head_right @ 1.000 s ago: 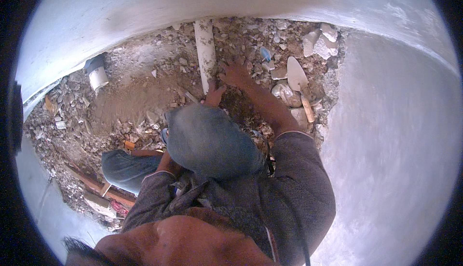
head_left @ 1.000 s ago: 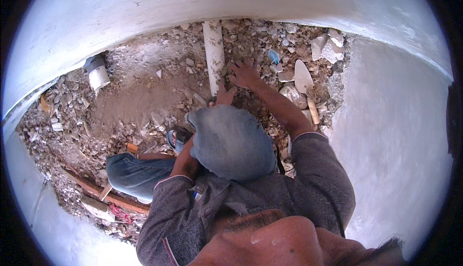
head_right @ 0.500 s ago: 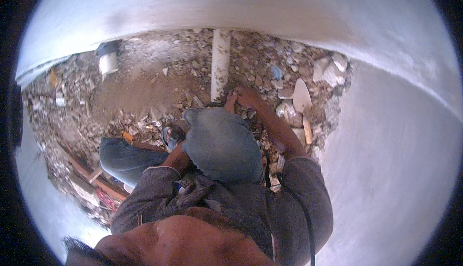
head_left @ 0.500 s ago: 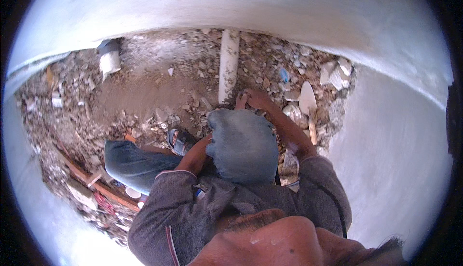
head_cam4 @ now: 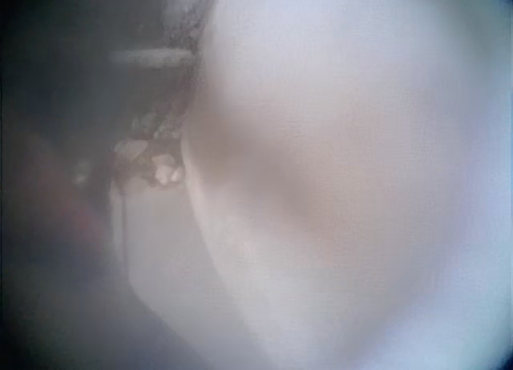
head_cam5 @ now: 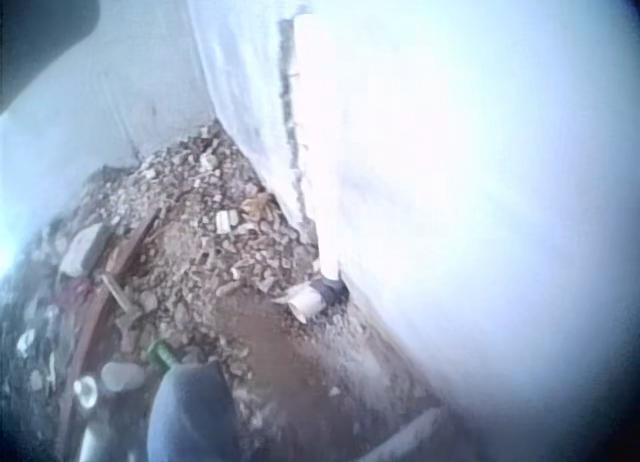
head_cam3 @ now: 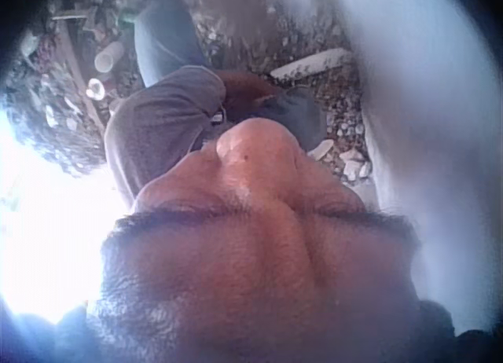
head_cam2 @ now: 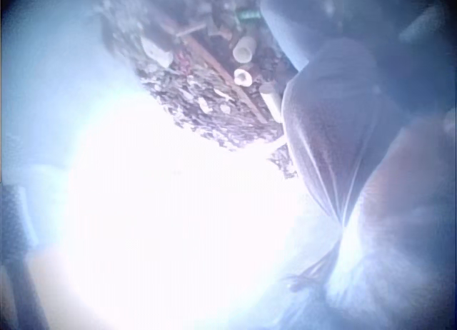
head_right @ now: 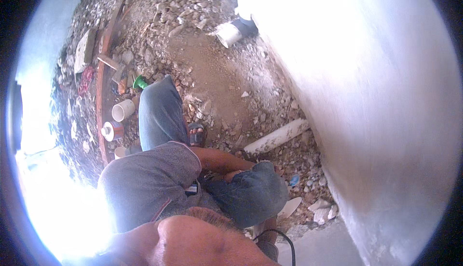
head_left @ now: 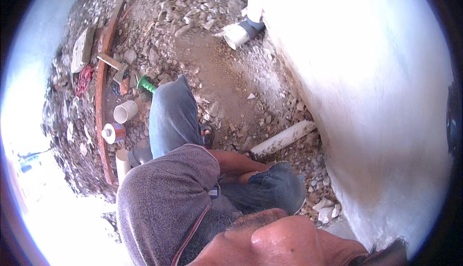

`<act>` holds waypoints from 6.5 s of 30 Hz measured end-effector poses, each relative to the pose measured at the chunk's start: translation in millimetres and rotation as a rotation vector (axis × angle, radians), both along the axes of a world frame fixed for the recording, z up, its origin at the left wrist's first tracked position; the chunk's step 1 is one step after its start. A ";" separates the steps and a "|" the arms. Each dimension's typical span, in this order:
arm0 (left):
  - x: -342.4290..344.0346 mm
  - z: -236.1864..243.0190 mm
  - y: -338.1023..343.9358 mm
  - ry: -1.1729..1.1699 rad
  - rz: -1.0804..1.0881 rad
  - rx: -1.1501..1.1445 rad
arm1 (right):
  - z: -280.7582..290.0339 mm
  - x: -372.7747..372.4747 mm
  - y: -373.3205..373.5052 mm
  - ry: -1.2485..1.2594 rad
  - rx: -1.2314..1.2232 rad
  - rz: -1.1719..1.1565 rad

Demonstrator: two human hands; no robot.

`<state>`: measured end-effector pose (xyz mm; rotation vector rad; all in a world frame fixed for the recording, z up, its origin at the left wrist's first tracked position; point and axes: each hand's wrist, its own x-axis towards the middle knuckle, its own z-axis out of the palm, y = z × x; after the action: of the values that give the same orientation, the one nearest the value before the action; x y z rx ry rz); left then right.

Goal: The person applies plaster or mortar around a white PVC pipe in the ground using a trowel and their hands, spreading the material across the rubble-strewn floor next to a wall.

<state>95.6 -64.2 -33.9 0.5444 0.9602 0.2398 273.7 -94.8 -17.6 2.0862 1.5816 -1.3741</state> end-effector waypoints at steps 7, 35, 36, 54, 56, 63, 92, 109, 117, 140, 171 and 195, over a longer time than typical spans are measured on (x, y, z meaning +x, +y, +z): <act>-88.7 13.1 68.0 0.077 0.157 0.015 | 14.1 -143.5 101.6 0.520 -0.229 -0.673; -260.1 188.4 123.5 0.521 -0.751 1.071 | -1.7 -37.7 50.2 -0.219 0.248 0.539; -262.3 183.7 121.0 0.583 -0.881 1.133 | -4.4 -32.8 34.8 -0.233 0.224 0.506; -234.8 157.4 143.2 0.560 -0.964 1.153 | -15.1 -9.2 -30.2 -0.436 0.190 0.396; -250.2 141.5 137.9 0.549 -0.905 1.198 | 8.3 23.9 -68.3 -0.636 0.301 0.127; -229.3 140.9 144.5 0.510 -1.016 1.076 | 6.0 114.0 -202.6 -0.946 0.092 -0.138; -259.1 79.0 149.6 0.403 -0.798 0.878 | 26.4 -85.8 -187.4 -0.385 0.247 -0.413; -237.2 125.1 149.4 0.444 -0.907 1.039 | 115.0 -20.6 -145.6 0.094 -0.107 0.177; -241.9 126.9 145.7 0.469 -0.880 0.933 | 66.4 73.7 -51.4 -0.157 -0.253 0.418; -222.8 128.0 146.9 0.480 -1.020 0.975 | -10.6 58.1 -52.6 0.036 -0.458 0.214; -227.1 141.2 144.4 0.524 -0.951 0.895 | 60.3 16.7 -22.9 -0.299 -0.308 0.540; -100.3 150.3 205.5 0.366 -0.930 1.542 | 155.7 -9.5 -85.9 -0.419 0.021 0.076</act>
<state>-4.8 141.3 116.4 2.4276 0.6068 -0.0218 264.2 -180.7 138.1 2.1219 1.4802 -0.8253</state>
